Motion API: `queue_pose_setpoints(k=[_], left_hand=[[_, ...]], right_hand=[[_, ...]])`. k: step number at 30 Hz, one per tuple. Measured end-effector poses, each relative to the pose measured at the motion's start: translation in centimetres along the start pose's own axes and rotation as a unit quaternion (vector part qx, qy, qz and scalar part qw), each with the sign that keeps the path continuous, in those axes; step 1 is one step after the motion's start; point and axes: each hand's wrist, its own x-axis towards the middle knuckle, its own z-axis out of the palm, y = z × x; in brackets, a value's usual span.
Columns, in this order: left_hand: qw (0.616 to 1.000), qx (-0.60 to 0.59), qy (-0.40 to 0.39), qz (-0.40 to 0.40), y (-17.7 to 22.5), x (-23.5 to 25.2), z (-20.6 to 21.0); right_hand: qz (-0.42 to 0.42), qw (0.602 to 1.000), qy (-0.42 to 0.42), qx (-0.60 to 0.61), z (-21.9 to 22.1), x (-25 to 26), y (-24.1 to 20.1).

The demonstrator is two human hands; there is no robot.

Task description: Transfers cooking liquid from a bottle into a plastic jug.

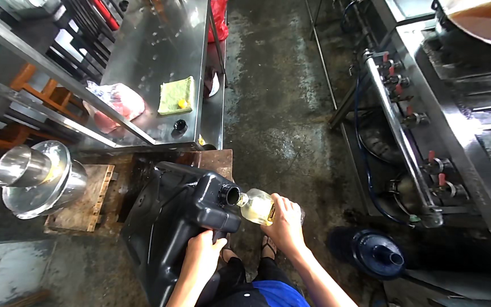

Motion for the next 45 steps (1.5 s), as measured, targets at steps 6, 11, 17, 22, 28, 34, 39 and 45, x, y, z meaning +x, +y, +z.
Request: queue_pose_setpoints(k=[6,11,17,22,28,34,39,45], left_hand=[[1.000,-0.001,0.001,0.000,-0.07,0.04,-0.01],[1.000,0.001,-0.001,0.001,-0.15,0.11,0.00],[1.000,0.002,-0.004,-0.001,-0.07,0.07,-0.01],[1.000,0.005,-0.005,-0.003,0.01,0.04,-0.09],[1.000,0.005,-0.005,-0.003,0.00,0.03,-0.10],[1.000,-0.004,-0.006,-0.001,0.05,-0.06,-0.16],[1.000,-0.002,-0.006,-0.003,0.03,0.00,-0.10],[1.000,-0.001,-0.004,-0.003,-0.11,-0.01,-0.03]], right_hand=[[0.001,1.000,-0.001,0.004,-0.06,0.02,-0.08],[0.002,1.000,-0.004,-0.002,-0.11,0.04,-0.14],[0.001,1.000,-0.004,-0.002,-0.09,0.03,-0.07],[-0.001,1.000,-0.001,0.000,-0.06,-0.01,-0.05],[-0.001,1.000,-0.002,-0.002,-0.15,0.05,-0.10],[0.002,1.000,-0.006,0.001,-0.16,0.03,-0.14],[-0.002,1.000,0.000,-0.002,-0.06,-0.06,-0.07],[0.002,1.000,-0.007,-0.002,0.02,-0.03,-0.20]])
